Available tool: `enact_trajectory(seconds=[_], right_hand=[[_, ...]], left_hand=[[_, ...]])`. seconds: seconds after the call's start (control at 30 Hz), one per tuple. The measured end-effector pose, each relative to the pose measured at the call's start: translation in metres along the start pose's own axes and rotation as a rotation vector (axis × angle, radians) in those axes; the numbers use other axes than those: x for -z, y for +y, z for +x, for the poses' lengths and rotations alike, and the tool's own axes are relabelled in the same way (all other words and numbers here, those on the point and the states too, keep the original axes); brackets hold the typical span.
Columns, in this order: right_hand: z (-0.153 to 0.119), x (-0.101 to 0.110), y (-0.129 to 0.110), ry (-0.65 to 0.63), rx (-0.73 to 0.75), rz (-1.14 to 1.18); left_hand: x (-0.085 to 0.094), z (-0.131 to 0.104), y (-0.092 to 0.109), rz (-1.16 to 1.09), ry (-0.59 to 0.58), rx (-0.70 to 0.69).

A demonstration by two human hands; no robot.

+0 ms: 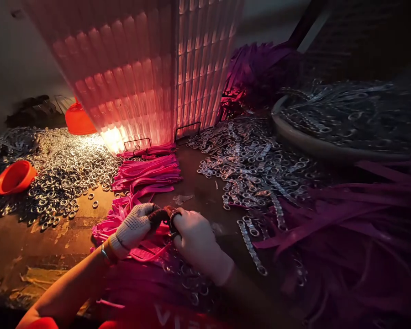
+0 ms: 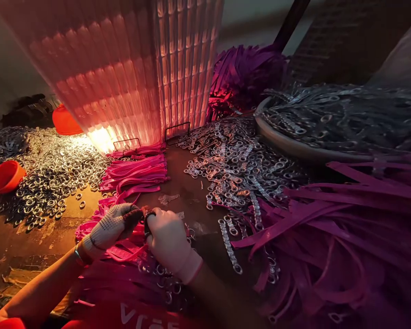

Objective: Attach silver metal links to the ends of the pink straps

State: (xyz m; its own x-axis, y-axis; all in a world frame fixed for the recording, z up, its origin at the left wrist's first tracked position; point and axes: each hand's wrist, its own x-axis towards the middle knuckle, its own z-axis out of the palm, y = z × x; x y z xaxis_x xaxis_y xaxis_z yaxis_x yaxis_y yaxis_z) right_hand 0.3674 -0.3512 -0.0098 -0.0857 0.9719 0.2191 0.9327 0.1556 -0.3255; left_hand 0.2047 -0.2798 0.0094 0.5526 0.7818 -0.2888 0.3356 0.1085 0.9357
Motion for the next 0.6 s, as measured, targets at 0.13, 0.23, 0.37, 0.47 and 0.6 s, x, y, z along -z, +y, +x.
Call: enact_trajectory(seconds=[0.13, 0.23, 0.37, 0.47, 0.6], right_hand=[[-0.012, -0.008, -0.003, 0.119, 0.111, -0.160], [-0.019, -0.020, 0.000, 0.194, 0.190, -0.197], [-0.022, -0.031, -0.001, 0.192, 0.139, -0.133], [-0.019, -0.024, -0.007, 0.131, 0.048, -0.049], [-0.009, 0.000, -0.014, -0.162, 0.006, 0.007]], left_hand=[[-0.003, -0.010, -0.007, 0.307, 0.000, -0.192], [-0.007, -0.016, -0.024, 0.476, 0.021, -0.265], [-0.010, -0.019, -0.043, 0.470, -0.029, -0.243], [-0.007, -0.020, -0.041, 0.242, -0.046, -0.231], [-0.003, -0.024, -0.034, 0.105, 0.057, -0.205]])
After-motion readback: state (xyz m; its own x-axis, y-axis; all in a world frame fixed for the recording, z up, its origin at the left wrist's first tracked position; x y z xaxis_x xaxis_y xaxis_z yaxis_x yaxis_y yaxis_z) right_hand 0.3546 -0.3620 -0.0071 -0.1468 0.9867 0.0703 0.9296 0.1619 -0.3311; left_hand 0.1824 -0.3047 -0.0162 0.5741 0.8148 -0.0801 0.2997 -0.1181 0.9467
